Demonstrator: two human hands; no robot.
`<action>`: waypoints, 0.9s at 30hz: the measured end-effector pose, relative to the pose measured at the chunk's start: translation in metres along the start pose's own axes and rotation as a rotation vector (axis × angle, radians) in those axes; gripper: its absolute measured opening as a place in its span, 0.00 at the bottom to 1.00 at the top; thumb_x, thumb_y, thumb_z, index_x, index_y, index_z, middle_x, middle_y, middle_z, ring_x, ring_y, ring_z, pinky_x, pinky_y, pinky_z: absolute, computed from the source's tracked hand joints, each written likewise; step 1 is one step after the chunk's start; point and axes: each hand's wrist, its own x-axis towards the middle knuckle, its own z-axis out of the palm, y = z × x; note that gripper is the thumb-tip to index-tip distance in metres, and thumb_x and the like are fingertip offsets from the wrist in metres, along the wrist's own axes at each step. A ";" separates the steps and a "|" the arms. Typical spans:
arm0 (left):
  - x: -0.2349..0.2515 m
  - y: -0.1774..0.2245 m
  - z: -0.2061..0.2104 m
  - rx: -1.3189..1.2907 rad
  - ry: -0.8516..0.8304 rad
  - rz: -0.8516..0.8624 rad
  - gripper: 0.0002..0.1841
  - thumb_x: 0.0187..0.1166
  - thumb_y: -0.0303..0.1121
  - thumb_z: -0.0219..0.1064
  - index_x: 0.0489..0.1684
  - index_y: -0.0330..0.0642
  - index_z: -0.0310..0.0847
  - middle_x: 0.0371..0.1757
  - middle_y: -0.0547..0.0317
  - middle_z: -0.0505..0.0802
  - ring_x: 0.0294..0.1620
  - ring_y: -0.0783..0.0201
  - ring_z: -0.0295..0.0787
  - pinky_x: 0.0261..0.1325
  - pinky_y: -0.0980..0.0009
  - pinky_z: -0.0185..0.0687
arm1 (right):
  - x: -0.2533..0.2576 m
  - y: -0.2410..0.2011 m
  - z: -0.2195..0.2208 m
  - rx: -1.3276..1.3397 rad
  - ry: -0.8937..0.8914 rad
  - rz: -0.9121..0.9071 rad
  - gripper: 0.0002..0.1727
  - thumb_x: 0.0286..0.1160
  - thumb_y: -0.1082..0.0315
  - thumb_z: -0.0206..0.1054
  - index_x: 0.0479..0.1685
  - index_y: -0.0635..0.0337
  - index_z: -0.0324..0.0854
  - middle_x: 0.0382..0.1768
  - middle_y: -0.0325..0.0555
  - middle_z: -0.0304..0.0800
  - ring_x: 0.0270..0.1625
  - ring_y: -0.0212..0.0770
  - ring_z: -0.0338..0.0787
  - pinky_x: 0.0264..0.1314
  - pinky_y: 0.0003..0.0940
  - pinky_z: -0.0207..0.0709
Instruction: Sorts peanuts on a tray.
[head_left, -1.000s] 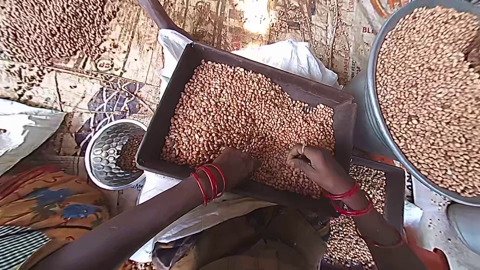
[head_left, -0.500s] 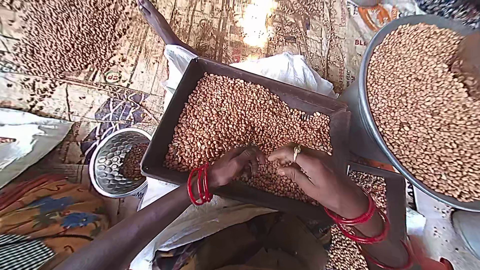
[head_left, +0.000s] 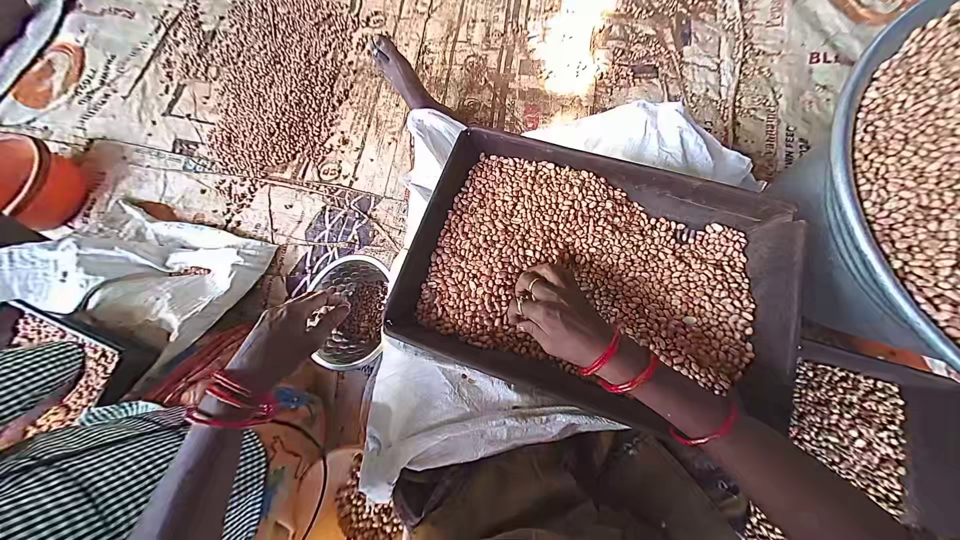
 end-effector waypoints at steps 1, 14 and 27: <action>0.000 0.001 0.005 0.029 0.015 0.082 0.12 0.83 0.28 0.64 0.52 0.25 0.88 0.55 0.28 0.91 0.60 0.25 0.87 0.64 0.24 0.70 | -0.010 0.006 0.000 -0.044 -0.011 0.024 0.04 0.68 0.70 0.75 0.36 0.55 0.95 0.52 0.55 0.91 0.68 0.62 0.83 0.73 0.61 0.69; 0.027 0.145 0.022 0.011 0.452 1.005 0.11 0.77 0.23 0.59 0.40 0.32 0.91 0.35 0.46 0.92 0.37 0.55 0.90 0.42 0.67 0.85 | -0.029 -0.021 -0.010 -0.135 0.083 -0.027 0.06 0.70 0.76 0.70 0.32 0.69 0.91 0.40 0.63 0.94 0.39 0.59 0.96 0.35 0.50 0.88; 0.013 0.186 -0.019 -1.481 0.030 0.657 0.06 0.82 0.40 0.68 0.41 0.51 0.87 0.26 0.70 0.88 0.20 0.79 0.82 0.24 0.87 0.78 | -0.018 -0.038 0.016 -0.368 -0.022 0.095 0.09 0.69 0.80 0.65 0.39 0.72 0.92 0.41 0.63 0.94 0.37 0.55 0.96 0.34 0.41 0.88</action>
